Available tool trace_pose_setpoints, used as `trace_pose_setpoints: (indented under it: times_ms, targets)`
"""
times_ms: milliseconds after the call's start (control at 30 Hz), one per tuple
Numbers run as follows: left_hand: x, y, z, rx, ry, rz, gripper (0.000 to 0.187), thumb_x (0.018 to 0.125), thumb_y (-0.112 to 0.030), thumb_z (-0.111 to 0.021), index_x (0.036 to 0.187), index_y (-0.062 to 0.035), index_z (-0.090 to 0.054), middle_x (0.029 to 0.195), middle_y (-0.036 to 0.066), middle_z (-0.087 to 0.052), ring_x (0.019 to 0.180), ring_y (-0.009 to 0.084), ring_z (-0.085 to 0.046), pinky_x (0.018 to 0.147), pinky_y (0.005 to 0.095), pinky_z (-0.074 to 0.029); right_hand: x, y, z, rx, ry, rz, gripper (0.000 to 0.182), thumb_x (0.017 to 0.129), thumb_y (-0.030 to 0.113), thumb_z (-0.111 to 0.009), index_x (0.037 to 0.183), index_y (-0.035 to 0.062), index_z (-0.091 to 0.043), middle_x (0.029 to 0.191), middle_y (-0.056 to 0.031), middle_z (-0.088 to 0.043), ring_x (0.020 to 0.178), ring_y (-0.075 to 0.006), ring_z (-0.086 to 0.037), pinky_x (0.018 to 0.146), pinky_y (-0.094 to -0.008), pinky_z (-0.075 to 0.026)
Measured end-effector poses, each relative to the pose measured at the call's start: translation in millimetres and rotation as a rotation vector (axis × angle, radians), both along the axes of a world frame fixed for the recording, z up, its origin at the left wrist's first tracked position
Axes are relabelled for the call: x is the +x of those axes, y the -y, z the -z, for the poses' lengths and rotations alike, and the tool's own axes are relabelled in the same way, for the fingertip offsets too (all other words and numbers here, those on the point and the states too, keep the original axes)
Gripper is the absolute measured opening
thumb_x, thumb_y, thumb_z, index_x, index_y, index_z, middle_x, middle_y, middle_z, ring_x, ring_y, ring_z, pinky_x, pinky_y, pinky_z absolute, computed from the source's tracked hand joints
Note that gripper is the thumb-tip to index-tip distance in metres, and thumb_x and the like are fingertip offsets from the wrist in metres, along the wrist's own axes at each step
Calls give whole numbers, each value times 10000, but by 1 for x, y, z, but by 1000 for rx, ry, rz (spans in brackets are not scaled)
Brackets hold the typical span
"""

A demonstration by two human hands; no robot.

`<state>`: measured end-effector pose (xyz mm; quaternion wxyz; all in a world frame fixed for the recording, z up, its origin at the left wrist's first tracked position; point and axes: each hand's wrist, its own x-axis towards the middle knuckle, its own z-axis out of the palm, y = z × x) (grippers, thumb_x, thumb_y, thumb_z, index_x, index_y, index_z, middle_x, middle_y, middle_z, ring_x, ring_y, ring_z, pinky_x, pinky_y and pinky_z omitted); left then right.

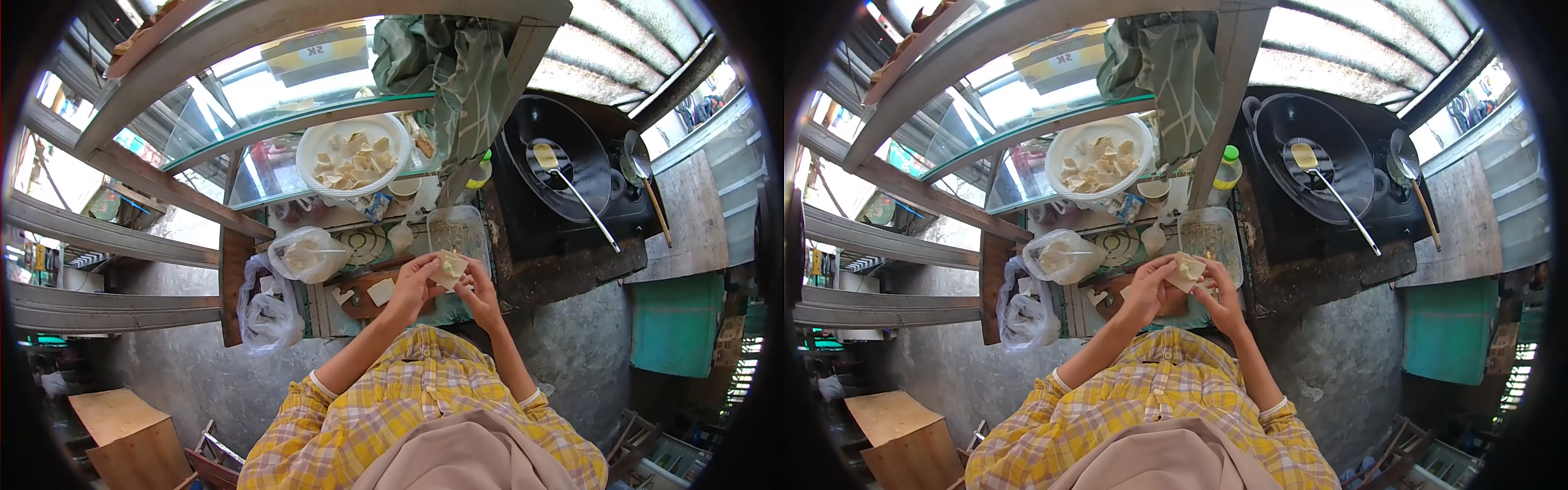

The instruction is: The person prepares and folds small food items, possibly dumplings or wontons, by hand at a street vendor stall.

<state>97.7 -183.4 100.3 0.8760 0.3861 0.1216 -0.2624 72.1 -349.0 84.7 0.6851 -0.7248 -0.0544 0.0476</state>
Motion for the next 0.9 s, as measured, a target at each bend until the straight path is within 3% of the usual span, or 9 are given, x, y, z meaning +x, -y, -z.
trace_pose_setpoints:
  times_ms: [100, 200, 300, 400, 500, 700, 800, 900]
  targets:
    - [-1, 0, 4, 163, 38, -53, 298, 921, -178, -499, 1153, 1, -554, 1029, 64, -619, 857, 137, -623, 694, 270, -539, 6, -4, -8, -83, 56, -61, 470, 802, 137, -629, 1237, 24, -493, 1139, -52, -495, 950, -113, -481, 797, -253, -381]
    - [-2, -7, 4, 207, 69, -85, 277, 912, -173, -517, 1115, 1, -589, 997, 59, -630, 825, 125, -620, 682, 266, -537, 5, -3, 1, -122, 46, -80, 500, 771, 100, -673, 1233, 14, -502, 1078, -44, -538, 934, -108, -504, 781, -245, -397]
    - [-4, -8, 3, 271, 53, -141, 255, 895, -174, -549, 1074, -4, -616, 931, 53, -646, 767, 113, -622, 642, 251, -533, 2, -10, 15, -1, -3, -25, 516, 753, 143, -702, 1229, 46, -530, 982, -23, -585, 852, -108, -542, 740, -249, -399]
    - [-6, -15, 6, 370, 56, -137, 249, 886, -184, -567, 1054, -12, -631, 888, 47, -654, 721, 100, -622, 590, 228, -522, 2, -16, 16, 181, -60, -21, 551, 727, 88, -726, 1236, 27, -523, 984, -20, -585, 822, -81, -544, 732, -223, -402]
    - [-7, -17, 9, 292, 19, -172, 244, 875, -181, -583, 1043, -12, -636, 873, 44, -658, 707, 90, -620, 551, 212, -513, 3, -21, 13, 121, -13, -38, 550, 719, 59, -726, 1230, 20, -528, 1002, -22, -584, 829, -69, -543, 741, -212, -403]
    - [-7, -13, 5, 222, -35, -199, 262, 861, -155, -604, 1072, -1, -614, 924, 61, -660, 757, 107, -645, 563, 187, -522, 2, -27, 23, 228, -3, 24, 502, 746, 35, -717, 1203, -37, -522, 1056, -67, -590, 937, -127, -560, 810, -270, -452]
    - [-10, -9, 4, 177, 17, -227, 271, 860, -149, -605, 1082, 7, -606, 953, 70, -655, 783, 124, -651, 600, 203, -537, 1, -31, 19, 297, 15, 68, 477, 745, -5, -697, 1196, -20, -540, 1042, -38, -580, 859, -85, -551, 761, -227, -427]
    - [-16, -5, -1, 180, -17, -222, 287, 859, -147, -605, 1096, 15, -594, 971, 79, -650, 798, 139, -653, 622, 217, -542, -1, -34, 19, 353, 10, 122, 436, 768, -7, -681, 1182, -32, -544, 1058, -52, -572, 891, -102, -560, 762, -228, -445]
